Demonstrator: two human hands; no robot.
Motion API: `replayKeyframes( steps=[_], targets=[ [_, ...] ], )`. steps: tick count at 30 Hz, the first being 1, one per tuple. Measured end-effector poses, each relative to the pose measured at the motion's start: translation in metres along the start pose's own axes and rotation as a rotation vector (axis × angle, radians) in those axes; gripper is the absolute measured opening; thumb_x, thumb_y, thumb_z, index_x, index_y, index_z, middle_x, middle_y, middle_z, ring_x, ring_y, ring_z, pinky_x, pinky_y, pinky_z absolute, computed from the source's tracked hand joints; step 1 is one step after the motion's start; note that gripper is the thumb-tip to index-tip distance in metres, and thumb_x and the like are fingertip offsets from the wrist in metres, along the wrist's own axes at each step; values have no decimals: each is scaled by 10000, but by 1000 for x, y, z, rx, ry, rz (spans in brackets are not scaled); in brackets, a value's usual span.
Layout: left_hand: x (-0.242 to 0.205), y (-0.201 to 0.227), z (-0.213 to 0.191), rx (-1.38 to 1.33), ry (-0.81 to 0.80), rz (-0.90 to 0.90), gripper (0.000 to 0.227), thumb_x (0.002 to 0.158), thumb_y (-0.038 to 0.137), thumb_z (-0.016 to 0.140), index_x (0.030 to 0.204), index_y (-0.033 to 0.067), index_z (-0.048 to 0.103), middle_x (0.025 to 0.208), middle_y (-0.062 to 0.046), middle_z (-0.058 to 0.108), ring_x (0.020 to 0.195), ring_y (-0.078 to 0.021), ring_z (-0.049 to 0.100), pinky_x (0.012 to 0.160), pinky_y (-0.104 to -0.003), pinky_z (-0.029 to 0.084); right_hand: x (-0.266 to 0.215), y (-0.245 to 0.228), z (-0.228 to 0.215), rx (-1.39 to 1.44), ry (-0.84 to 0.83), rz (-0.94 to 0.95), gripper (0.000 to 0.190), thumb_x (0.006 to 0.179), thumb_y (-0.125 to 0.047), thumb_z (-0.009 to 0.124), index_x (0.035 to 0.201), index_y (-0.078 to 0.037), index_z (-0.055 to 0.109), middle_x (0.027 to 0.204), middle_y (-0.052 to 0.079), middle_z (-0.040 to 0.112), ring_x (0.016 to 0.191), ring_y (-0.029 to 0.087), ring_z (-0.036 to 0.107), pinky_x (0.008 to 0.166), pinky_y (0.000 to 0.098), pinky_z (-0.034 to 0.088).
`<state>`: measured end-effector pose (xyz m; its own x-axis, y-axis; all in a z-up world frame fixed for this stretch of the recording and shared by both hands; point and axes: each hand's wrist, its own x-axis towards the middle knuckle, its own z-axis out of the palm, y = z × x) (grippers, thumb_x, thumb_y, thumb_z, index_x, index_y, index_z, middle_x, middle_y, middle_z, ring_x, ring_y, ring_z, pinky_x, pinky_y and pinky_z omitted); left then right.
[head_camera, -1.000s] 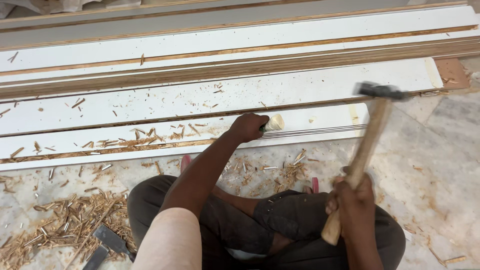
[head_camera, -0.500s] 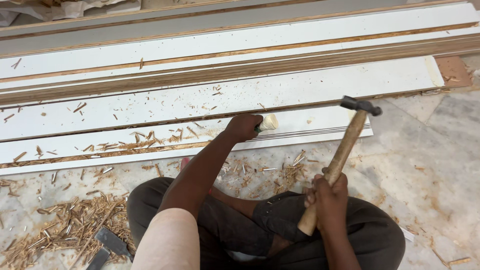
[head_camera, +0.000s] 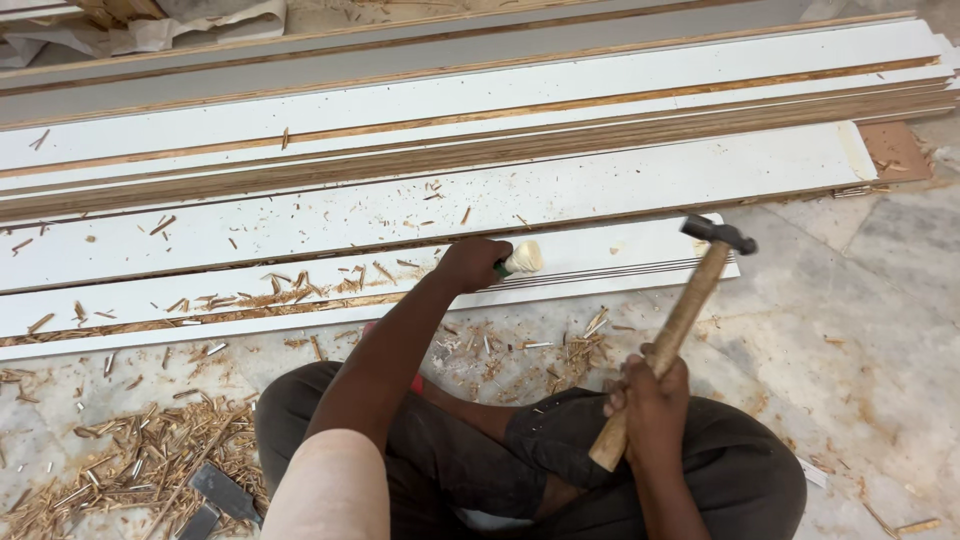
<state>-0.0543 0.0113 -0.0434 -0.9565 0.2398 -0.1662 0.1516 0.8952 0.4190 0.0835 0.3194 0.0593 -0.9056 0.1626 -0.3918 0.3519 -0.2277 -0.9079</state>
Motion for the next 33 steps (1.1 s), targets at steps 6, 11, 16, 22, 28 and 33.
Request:
replayKeyframes(
  steps=[6, 11, 16, 22, 28, 33],
  targets=[
    [-2, 13, -4, -114, 99, 45, 267, 811, 241, 797, 1002, 134, 644, 954, -101, 735, 948, -358, 691, 769, -494, 525, 0, 0, -6, 49, -28, 110, 390, 915, -83, 566, 1276, 21, 460, 791, 50, 530, 527, 120, 496, 425, 299, 417],
    [-4, 16, -6, -69, 61, 10, 236, 826, 222, 766, 1005, 137, 639, 938, -108, 726, 941, -362, 687, 759, -505, 519, -1, 4, -6, 14, -110, 114, 386, 929, -134, 590, 1267, 7, 470, 741, 73, 524, 489, 131, 466, 410, 301, 405],
    [-7, 20, -3, -18, 30, -12, 222, 836, 214, 742, 1013, 145, 627, 919, -98, 721, 931, -351, 692, 761, -505, 524, -6, 1, -5, 6, -92, 8, 380, 930, -119, 577, 1273, 4, 465, 769, 73, 550, 491, 129, 494, 420, 306, 425],
    [-15, 19, -1, -25, 59, 7, 212, 844, 210, 737, 1013, 149, 625, 914, -84, 721, 928, -339, 693, 765, -498, 526, -8, -3, -7, 3, -66, -124, 350, 966, -93, 536, 1284, 25, 452, 810, 69, 562, 481, 117, 482, 529, 333, 546],
    [-19, 18, -4, -29, 60, 4, 205, 859, 202, 728, 1024, 148, 620, 909, -87, 717, 925, -338, 693, 767, -497, 526, -9, 1, -8, 20, -51, -155, 342, 984, -76, 526, 1299, 20, 434, 767, 67, 515, 485, 115, 485, 580, 335, 589],
    [-12, 9, 6, -32, 58, 9, 210, 855, 199, 725, 1034, 156, 623, 897, -85, 716, 910, -336, 699, 756, -496, 533, -12, 24, 7, -112, -81, -90, 325, 927, -82, 530, 1227, -6, 431, 742, 63, 559, 436, 144, 499, 397, 343, 471]
  ],
)
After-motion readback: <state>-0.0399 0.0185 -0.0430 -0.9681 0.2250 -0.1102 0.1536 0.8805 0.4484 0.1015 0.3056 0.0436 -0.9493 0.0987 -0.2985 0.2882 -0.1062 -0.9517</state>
